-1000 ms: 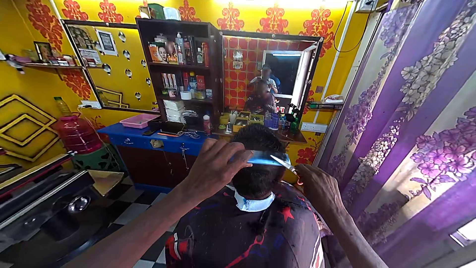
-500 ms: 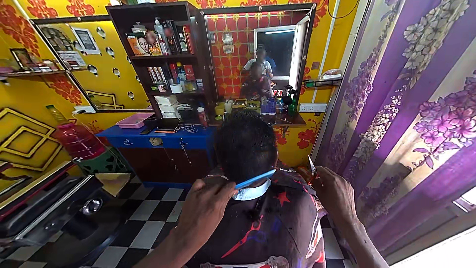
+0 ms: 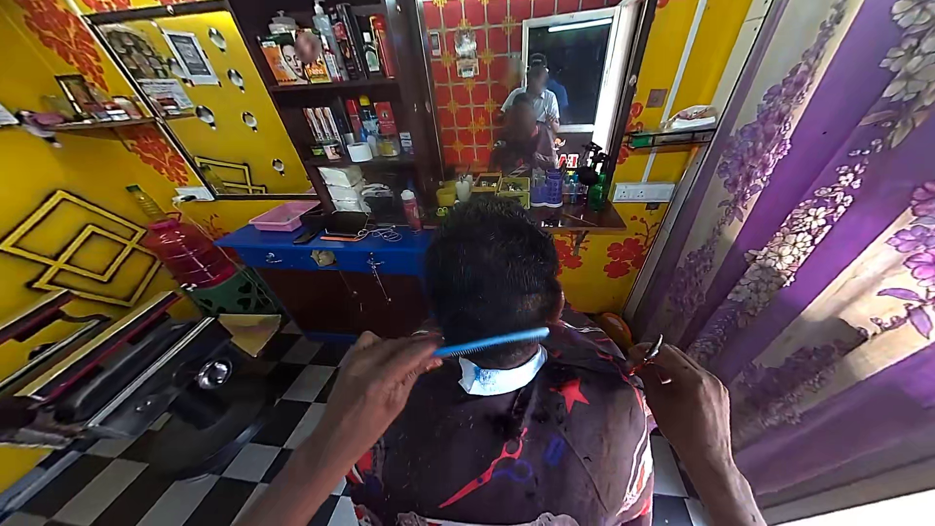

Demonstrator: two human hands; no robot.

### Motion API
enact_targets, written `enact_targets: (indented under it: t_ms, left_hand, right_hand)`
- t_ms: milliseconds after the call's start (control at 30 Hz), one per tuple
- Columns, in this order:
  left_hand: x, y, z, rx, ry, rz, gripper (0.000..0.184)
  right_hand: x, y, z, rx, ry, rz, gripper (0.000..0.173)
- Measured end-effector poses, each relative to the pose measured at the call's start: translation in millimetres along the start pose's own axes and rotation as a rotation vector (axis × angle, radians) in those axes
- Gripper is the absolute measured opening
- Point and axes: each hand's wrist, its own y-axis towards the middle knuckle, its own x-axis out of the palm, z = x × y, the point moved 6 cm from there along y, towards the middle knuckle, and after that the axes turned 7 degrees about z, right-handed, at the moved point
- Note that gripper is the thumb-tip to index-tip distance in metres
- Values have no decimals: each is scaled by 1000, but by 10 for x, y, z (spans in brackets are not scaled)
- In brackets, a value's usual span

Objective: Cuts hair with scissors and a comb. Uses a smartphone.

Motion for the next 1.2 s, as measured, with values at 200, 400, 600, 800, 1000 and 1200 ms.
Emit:
enact_targets:
  t_ms: [200, 400, 600, 800, 1000, 1200]
  left_hand:
    - [95, -233, -136, 212, -218, 85, 17]
    - [188, -156, -600, 141, -235, 22, 23]
    - [372, -213, -583, 173, -453, -69, 27]
    - [420, -233, -746, 18, -592, -147, 35]
    - [394, -170, -734, -45, -545, -189, 37]
    - [671, -219, -775, -226, -739, -509, 37]
  right_hand:
    - [-295, -116, -235, 36, -90, 73, 19]
    - [-456, -394, -806, 73, -199, 108, 20]
    - [-441, -598, -1394, 138, -382, 57, 24]
    - [-468, -624, -1606, 96, -502, 21, 13]
    - [-527, -461, -1597, 84, -507, 40, 16]
    - [-512, -318, -1522, 11, -523, -2, 22]
